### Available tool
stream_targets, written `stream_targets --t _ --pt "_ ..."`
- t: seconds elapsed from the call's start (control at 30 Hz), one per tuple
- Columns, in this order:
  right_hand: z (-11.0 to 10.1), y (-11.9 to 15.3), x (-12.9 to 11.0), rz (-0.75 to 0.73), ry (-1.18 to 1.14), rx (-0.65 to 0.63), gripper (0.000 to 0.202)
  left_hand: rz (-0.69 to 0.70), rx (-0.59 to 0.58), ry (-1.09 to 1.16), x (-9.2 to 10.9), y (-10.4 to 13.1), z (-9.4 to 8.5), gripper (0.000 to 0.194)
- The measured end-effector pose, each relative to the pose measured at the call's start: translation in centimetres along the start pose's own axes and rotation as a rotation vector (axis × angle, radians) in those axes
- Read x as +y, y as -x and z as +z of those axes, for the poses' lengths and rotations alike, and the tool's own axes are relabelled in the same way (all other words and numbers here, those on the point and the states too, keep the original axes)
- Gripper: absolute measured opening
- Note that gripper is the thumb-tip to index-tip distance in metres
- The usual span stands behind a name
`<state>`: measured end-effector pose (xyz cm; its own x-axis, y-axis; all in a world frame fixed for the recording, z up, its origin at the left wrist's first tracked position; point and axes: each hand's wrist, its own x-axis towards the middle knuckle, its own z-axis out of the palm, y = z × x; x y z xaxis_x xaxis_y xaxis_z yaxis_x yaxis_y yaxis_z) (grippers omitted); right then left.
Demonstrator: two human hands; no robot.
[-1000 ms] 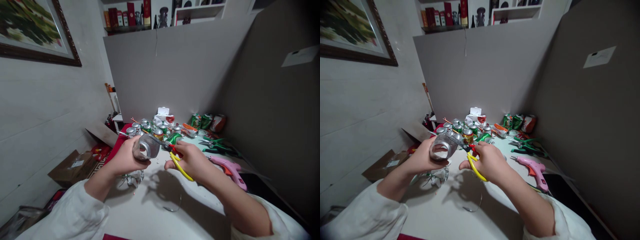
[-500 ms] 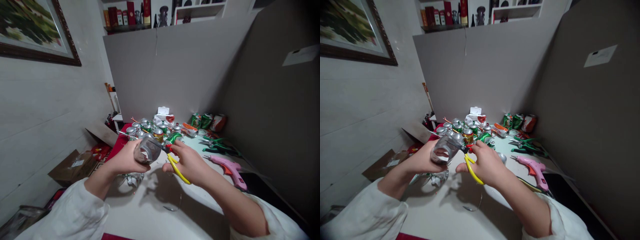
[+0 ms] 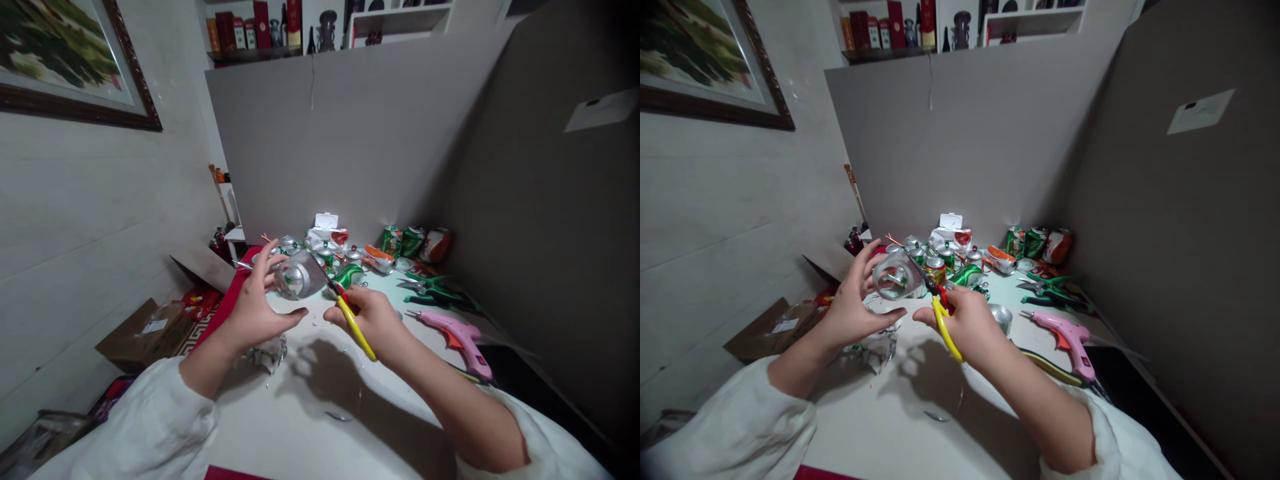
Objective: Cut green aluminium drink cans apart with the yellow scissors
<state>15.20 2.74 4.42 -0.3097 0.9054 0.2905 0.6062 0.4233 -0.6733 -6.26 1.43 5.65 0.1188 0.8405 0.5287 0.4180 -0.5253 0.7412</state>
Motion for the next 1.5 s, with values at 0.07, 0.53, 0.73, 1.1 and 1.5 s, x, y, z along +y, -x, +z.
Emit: stream_targets --t 0.07,0.53,0.73,1.1,1.5 --pt "0.6 0.1 0.0 0.035 -0.024 -0.043 0.058 0.008 0.049 -0.067 0.0 0.1 0.2 0.114" --pt "-0.5 0.3 -0.7 -0.036 0.307 -0.046 0.061 -0.028 -0.086 -0.318 1.5 0.3 0.3 0.045" --pt "-1.1 0.2 -1.0 -0.008 0.319 -0.06 0.056 -0.052 -0.08 -0.275 1.1 0.5 0.3 0.037" --pt "-1.7 0.0 -0.4 -0.002 0.3 -0.093 0.057 -0.095 -0.155 -0.217 1.1 0.5 -0.5 0.04" --pt "-1.8 0.3 -0.5 -0.078 0.297 -0.16 0.059 -0.092 -0.245 -0.236 1.5 0.5 -0.2 0.037"
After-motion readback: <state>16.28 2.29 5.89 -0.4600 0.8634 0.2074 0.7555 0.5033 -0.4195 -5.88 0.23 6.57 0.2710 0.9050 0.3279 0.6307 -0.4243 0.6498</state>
